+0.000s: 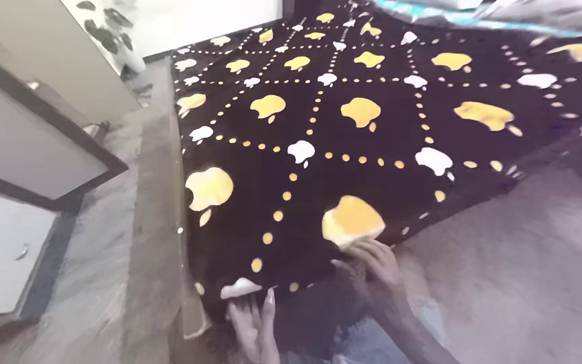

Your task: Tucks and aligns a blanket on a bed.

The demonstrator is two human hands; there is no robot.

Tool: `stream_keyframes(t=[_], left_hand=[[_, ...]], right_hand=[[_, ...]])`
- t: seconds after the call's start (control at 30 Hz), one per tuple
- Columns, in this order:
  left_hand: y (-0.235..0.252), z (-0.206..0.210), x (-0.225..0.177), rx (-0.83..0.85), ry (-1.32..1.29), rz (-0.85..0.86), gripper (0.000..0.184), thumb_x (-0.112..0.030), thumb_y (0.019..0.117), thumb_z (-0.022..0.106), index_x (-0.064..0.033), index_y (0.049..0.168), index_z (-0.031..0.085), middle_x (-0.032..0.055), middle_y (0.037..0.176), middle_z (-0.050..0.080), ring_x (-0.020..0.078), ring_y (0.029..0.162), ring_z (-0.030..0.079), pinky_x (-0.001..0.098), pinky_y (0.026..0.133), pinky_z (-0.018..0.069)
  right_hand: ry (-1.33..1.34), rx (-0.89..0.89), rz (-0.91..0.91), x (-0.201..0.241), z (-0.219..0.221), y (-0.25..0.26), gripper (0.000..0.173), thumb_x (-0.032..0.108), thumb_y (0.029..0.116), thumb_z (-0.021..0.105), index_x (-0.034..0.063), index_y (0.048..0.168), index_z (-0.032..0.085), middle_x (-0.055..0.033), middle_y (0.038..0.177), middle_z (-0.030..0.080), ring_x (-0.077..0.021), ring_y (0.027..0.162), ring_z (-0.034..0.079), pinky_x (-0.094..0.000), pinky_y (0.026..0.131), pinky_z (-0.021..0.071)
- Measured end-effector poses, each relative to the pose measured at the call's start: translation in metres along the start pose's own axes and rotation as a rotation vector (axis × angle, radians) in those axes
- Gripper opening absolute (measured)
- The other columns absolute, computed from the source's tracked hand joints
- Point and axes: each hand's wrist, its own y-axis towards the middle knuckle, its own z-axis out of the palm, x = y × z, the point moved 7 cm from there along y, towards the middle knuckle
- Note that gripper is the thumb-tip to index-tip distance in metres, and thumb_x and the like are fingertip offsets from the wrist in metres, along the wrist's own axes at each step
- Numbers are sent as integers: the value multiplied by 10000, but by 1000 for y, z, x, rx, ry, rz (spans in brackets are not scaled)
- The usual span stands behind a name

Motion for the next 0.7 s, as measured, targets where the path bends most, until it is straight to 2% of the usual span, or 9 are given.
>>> stream_keyframes(t=[0.07,0.17,0.23,0.33,0.47,0.53,0.6,0.67,0.7], left_hand=[[-1,-5,3,-15,-40,1,922,-13,865,718,38,1588,148,257,1566,377,254,1413,469,342,1154,425],[-3,-13,2,-75,-148,-23,711,19,923,629,48,1541,279,221,1503,466,214,1328,550,342,1093,483],[-3,-16,1,-79,-185,-61,631,24,952,595,50,1522,325,219,1497,473,234,1320,553,370,1093,482],[-1,-18,5,-50,-160,-80,629,-4,944,602,46,1516,347,232,1507,463,280,1335,544,407,1109,478],[-5,-17,7,24,-57,-52,690,-103,919,660,11,1530,362,210,1524,466,264,1342,552,392,1102,492],[-7,-10,8,103,138,84,645,-176,928,674,63,1465,407,229,1471,489,256,1322,560,376,1087,505],[-13,0,13,188,493,365,480,-243,934,677,78,1281,589,231,1350,585,282,1283,570,400,1090,488],[-21,18,23,242,858,691,352,-293,923,677,-40,1164,724,138,1273,692,308,1268,612,468,1111,471],[-24,27,32,267,988,801,366,-329,928,666,-83,1189,740,107,1291,699,320,1289,605,497,1131,452]], right_hand=[[-70,65,-185,18,23,3,271,499,961,661,301,1132,731,32,1175,697,-197,1241,575,-437,1083,421],[-118,144,-317,38,46,7,305,477,992,608,347,1259,681,42,1252,663,-180,1258,547,-473,1075,344],[-118,155,-338,41,53,16,302,455,992,619,328,1256,690,17,1192,675,-202,1220,570,-498,1075,349],[-129,153,-406,39,59,23,231,428,1008,598,270,1146,695,7,1115,688,-208,1185,586,-504,1080,331],[-166,156,-503,44,65,22,187,260,1037,539,190,1141,677,-27,1056,698,-223,1099,625,-490,1042,373],[-176,126,-536,43,67,22,186,254,1045,528,173,1147,661,-50,1048,695,-236,1078,630,-478,1029,382],[-174,92,-559,42,67,21,181,236,1050,525,156,1146,656,-64,1037,695,-237,1062,632,-470,1026,382],[-168,37,-579,41,67,21,178,216,1043,534,141,1131,669,-64,1028,699,-224,1056,630,-456,1021,374],[-166,17,-585,41,66,22,179,202,1036,543,129,1125,680,-69,1033,707,-223,1070,636,-461,1031,380]])
